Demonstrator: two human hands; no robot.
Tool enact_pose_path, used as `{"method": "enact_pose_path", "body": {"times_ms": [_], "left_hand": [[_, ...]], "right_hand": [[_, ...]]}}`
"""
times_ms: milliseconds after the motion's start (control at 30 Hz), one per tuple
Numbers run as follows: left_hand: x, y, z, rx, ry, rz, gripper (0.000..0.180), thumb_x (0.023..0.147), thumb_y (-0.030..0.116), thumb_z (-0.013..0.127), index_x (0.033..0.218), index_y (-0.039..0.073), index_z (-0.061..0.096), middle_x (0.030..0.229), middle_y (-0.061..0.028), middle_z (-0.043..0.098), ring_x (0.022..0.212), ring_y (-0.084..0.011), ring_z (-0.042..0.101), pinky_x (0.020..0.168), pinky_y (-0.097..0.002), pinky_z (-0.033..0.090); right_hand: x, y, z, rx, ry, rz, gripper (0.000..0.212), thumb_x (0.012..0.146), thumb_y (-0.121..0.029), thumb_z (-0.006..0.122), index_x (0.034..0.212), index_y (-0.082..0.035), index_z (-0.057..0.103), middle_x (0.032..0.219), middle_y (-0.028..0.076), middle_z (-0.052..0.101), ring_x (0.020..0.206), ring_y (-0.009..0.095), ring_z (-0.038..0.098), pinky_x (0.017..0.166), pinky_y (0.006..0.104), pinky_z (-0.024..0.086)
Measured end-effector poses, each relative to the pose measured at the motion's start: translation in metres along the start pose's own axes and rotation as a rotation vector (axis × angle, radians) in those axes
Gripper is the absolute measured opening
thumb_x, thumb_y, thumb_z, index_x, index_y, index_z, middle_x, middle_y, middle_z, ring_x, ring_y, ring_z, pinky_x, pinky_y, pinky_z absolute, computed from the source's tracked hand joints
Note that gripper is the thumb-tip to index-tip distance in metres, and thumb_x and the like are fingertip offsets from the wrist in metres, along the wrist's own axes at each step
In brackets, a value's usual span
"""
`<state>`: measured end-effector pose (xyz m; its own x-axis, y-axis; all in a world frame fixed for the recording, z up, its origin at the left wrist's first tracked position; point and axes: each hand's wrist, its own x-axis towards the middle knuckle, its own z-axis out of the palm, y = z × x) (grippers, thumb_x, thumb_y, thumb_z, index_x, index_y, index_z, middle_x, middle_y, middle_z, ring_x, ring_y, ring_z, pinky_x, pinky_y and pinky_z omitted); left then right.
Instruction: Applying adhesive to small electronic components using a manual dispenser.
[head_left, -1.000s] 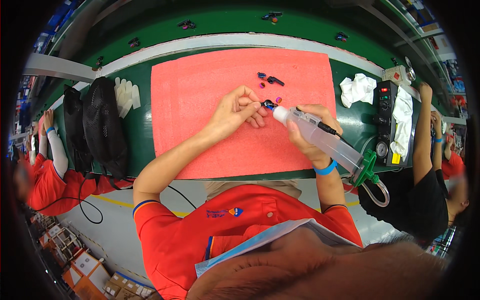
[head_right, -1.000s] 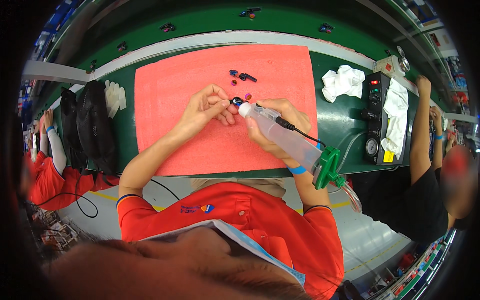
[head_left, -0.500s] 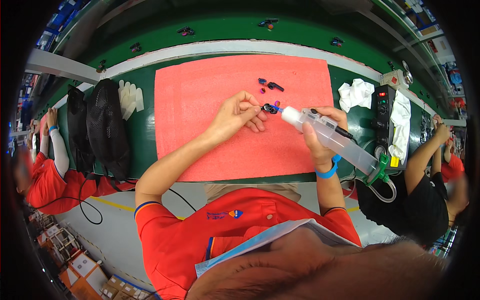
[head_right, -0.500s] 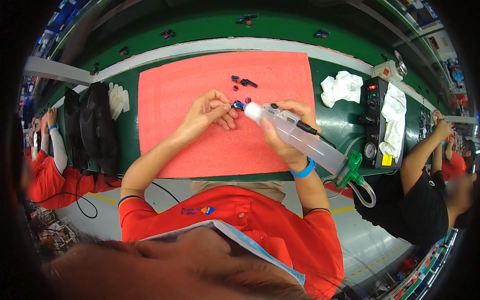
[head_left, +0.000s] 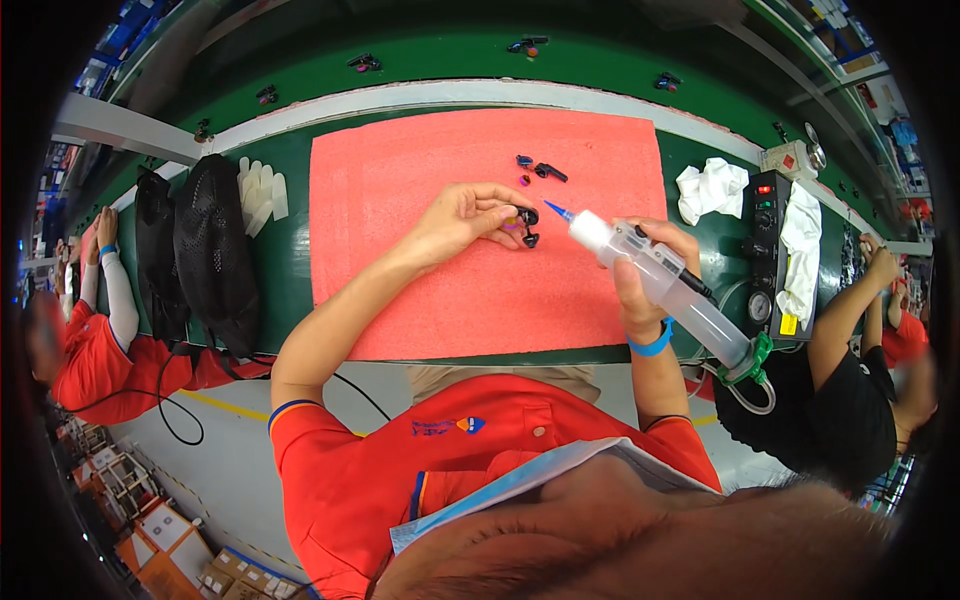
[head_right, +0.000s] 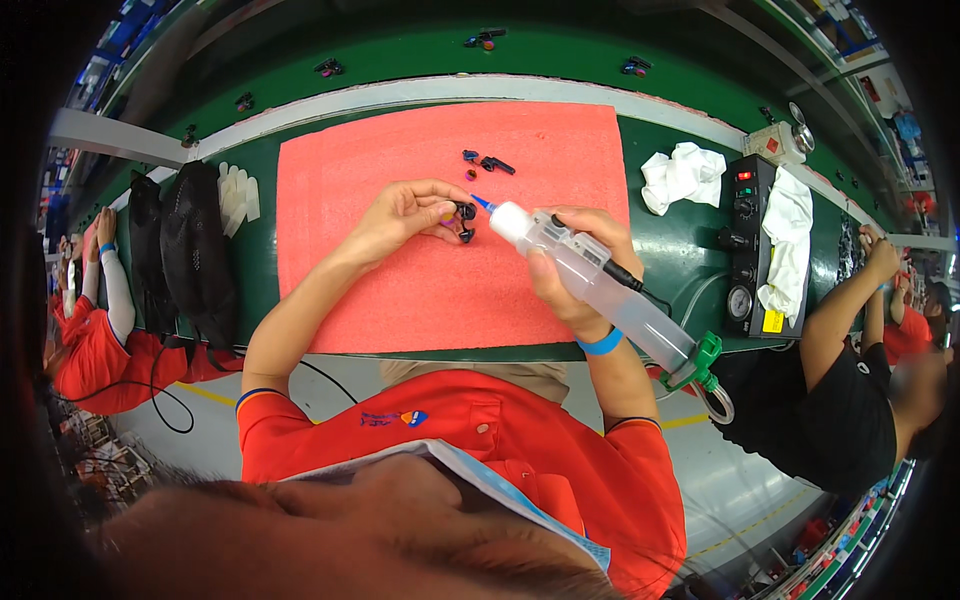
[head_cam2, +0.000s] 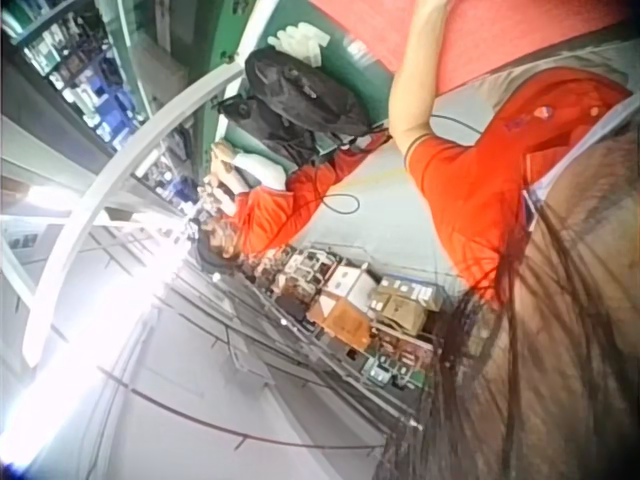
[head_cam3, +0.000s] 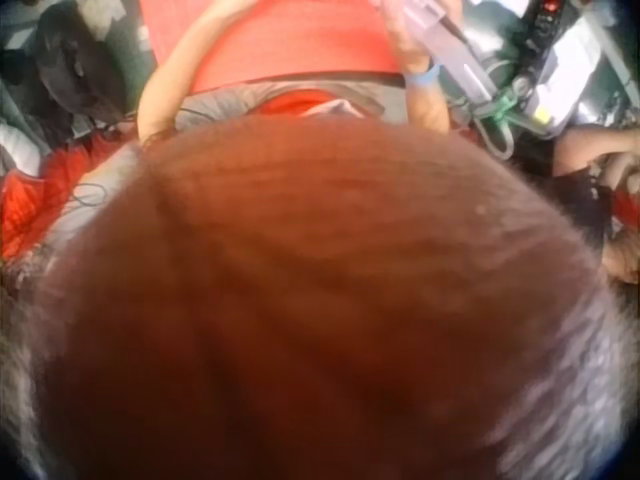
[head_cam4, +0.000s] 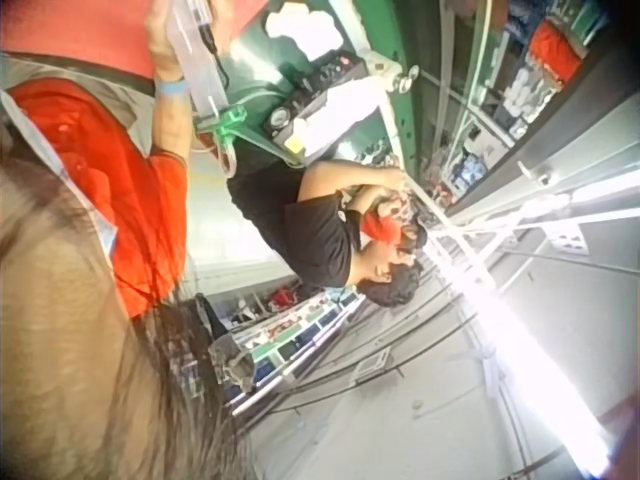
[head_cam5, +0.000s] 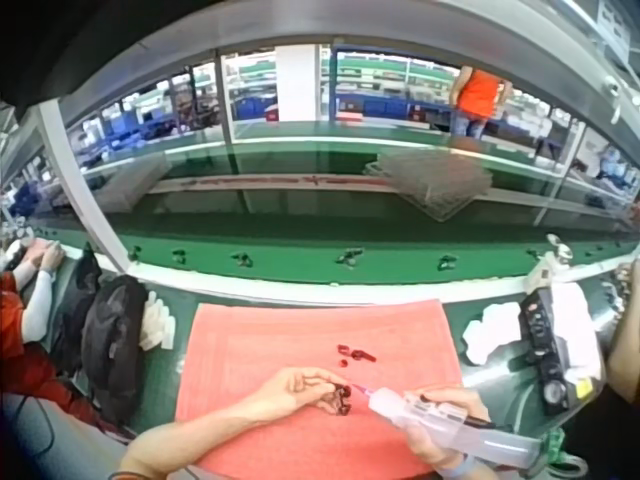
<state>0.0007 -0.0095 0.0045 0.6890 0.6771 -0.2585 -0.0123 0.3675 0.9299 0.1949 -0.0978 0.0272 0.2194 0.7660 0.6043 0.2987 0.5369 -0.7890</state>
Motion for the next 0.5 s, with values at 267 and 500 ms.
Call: {"method": "enact_pose_path", "body": {"times_ms": [267,500], "left_hand": [[0.0,-0.002,-0.001,-0.024,0.034,-0.004,0.02,0.083,0.009,0.047,0.099,-0.003,0.052,0.087,-0.0096,0.059,0.077,-0.0156,0.059,0.066,-0.024,0.049],[0.001,-0.004,0.0,-0.035,0.039,0.001,0.02,0.084,0.009,0.046,0.099,-0.003,0.052,0.088,-0.0086,0.058,0.075,-0.0139,0.059,0.067,-0.0236,0.049]], "right_hand": [[0.004,-0.003,0.004,-0.106,-0.058,-0.093,0.035,0.062,-0.01,0.068,0.09,-0.002,0.048,0.078,0.014,0.06,0.069,0.021,0.061,0.061,0.0277,0.049],[0.006,-0.014,0.009,-0.292,-0.167,-0.047,0.032,0.062,-0.012,0.066,0.088,-0.001,0.049,0.077,0.014,0.06,0.071,0.02,0.059,0.065,0.0268,0.046]]}}
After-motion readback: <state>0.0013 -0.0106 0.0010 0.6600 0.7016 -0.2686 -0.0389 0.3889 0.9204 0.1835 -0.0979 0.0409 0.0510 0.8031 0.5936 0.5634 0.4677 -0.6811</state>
